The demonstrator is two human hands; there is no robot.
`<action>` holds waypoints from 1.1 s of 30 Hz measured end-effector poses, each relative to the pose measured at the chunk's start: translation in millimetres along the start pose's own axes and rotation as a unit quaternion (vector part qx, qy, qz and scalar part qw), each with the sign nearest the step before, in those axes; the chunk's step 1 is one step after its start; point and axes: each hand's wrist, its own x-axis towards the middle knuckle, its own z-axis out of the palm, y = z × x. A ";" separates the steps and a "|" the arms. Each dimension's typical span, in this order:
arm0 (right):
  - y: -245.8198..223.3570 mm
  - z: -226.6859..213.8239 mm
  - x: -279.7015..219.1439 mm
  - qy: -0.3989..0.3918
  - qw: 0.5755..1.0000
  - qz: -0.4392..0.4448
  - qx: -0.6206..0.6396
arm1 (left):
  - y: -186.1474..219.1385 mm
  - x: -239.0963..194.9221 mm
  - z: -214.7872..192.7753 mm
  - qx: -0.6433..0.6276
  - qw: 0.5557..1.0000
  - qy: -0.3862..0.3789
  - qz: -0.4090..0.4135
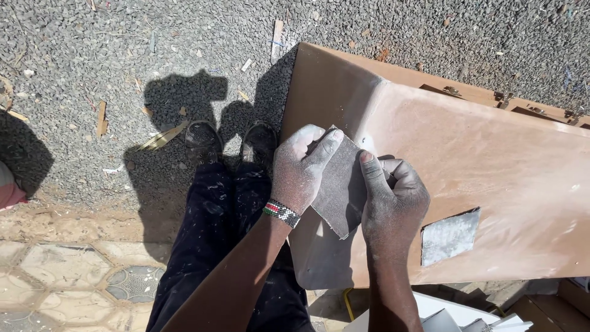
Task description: The person sands the edges and surfaces of a brown wooden cabinet using a sanding block. They work on the top edge, side edges, and interior shelves, moving around the cabinet to reach different areas.
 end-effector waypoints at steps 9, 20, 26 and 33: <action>-9.3 6.9 -1.2 0.015 0.999 -0.008 -0.031 | -5.0 12.7 -7.9 0.006 1.000 0.007 0.016; -19.0 19.8 -9.4 0.050 0.998 0.001 0.026 | 7.5 73.6 -31.9 0.009 0.986 -0.163 0.017; -15.7 23.1 -6.3 0.052 0.997 0.041 -0.047 | 15.4 73.6 -33.8 0.114 0.978 -0.149 0.093; 6.9 -6.2 -19.5 0.009 0.997 0.072 -0.019 | 2.8 13.1 -32.1 0.069 0.984 -0.150 0.069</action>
